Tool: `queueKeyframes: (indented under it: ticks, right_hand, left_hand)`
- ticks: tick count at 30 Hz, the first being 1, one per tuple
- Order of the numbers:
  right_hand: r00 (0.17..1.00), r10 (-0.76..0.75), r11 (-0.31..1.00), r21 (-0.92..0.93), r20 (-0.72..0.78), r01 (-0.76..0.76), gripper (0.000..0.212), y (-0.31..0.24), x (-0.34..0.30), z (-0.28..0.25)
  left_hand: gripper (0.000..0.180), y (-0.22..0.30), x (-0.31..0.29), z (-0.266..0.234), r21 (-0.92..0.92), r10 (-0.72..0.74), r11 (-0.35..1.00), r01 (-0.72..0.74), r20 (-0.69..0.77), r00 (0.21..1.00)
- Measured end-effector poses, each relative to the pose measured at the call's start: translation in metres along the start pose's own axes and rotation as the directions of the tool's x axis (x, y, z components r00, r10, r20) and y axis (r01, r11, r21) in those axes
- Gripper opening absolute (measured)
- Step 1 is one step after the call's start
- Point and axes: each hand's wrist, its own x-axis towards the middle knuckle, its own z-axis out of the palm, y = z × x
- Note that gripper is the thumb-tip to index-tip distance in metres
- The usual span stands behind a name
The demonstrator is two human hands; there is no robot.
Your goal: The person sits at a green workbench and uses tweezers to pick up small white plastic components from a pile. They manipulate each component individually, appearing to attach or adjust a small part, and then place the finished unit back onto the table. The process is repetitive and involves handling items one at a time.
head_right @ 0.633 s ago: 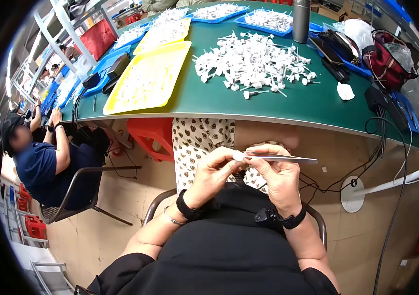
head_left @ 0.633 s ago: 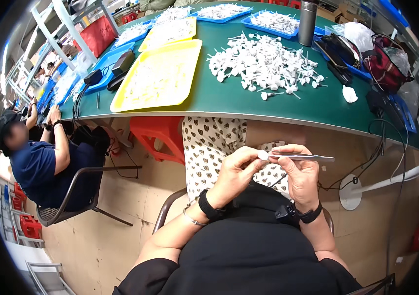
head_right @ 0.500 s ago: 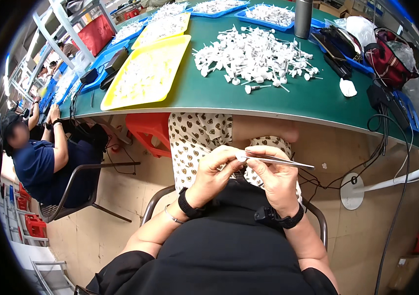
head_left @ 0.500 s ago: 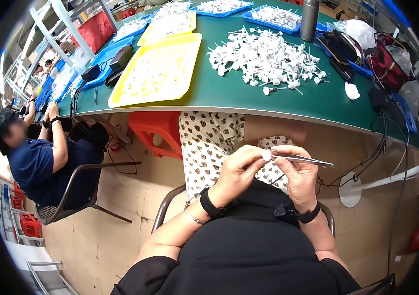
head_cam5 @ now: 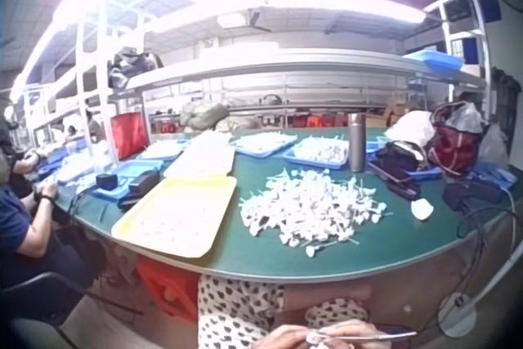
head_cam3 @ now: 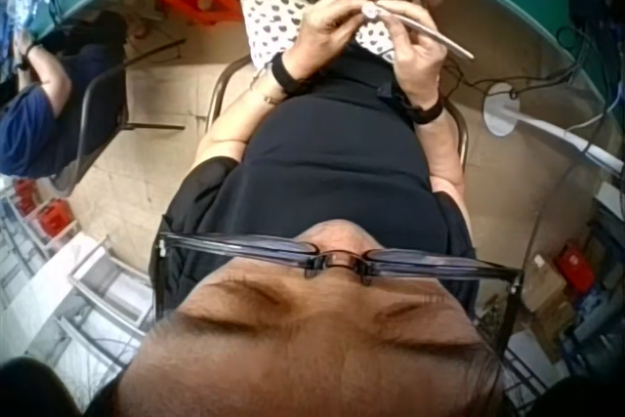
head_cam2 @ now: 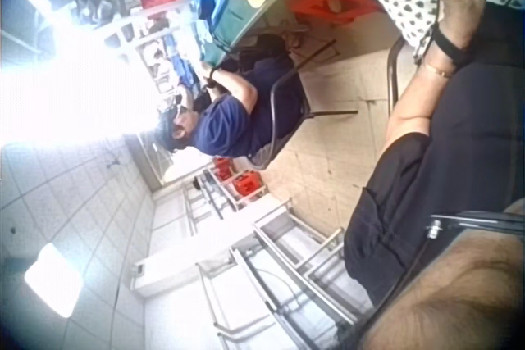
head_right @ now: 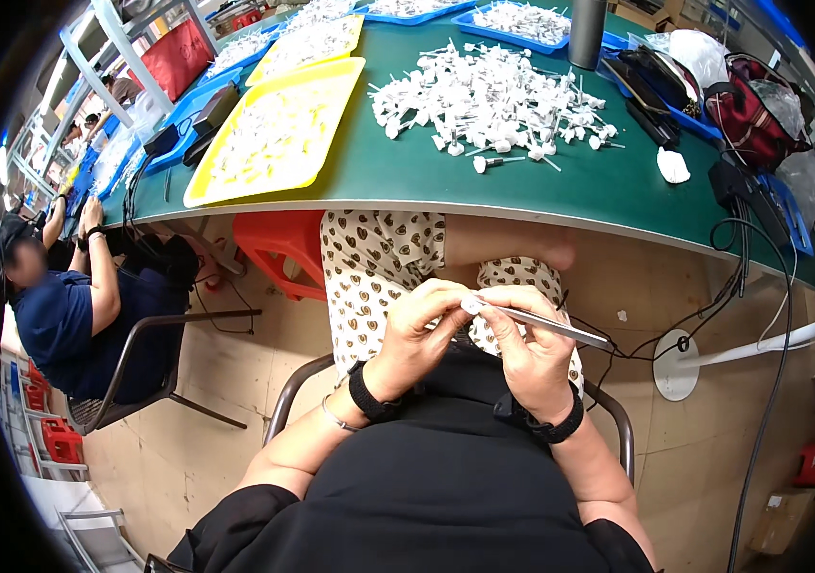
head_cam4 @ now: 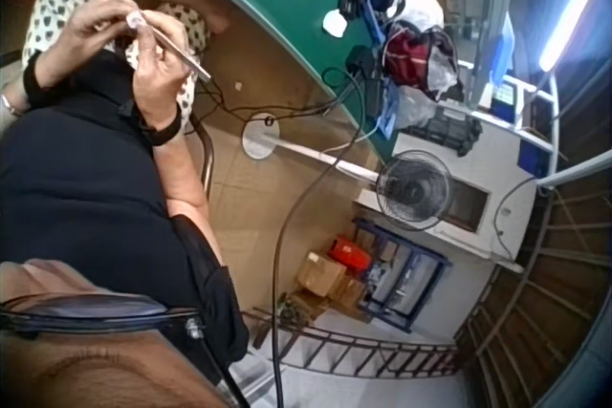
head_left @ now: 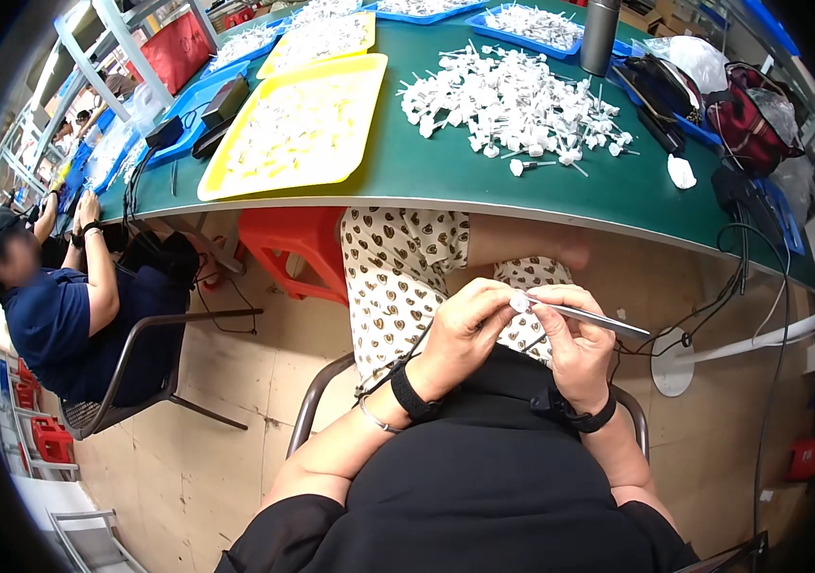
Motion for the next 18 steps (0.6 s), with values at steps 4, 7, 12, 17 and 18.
queueKeyframes:
  ticks: [4, 7, 12, 17, 18]
  right_hand:
    - [0.999, -0.05, 0.997, -0.065, 0.008, 0.05, 0.011, 0.0017, 0.0016, -0.0018]
    - [0.999, -0.048, 0.997, -0.063, 0.01, 0.048, 0.011, 0.0005, 0.0014, -0.0013]
    - [0.999, -0.036, 0.997, -0.075, 0.003, 0.036, 0.011, 0.0022, 0.0004, -0.0025]
    - [0.999, -0.04, 0.994, -0.097, 0.005, 0.04, 0.012, 0.0029, 0.0, -0.0036]
    - [1.0, -0.022, 0.997, -0.077, 0.002, 0.022, 0.012, 0.0023, -0.0001, -0.0035]
  left_hand:
    - [0.022, 0.0032, -0.0001, 0.0001, 0.028, -0.007, 1.0, 0.007, 0.003, 1.0]
    - [0.022, 0.0038, -0.0006, 0.0003, 0.036, -0.015, 0.999, 0.015, 0.004, 1.0]
    - [0.022, 0.0053, -0.0012, 0.0004, 0.044, -0.037, 0.998, 0.037, 0.004, 0.999]
    - [0.02, 0.0031, -0.0007, 0.0015, 0.059, 0.001, 0.998, -0.001, -0.002, 1.0]
    - [0.02, 0.0032, -0.0006, 0.0015, 0.06, 0.002, 0.998, -0.002, -0.002, 1.0]
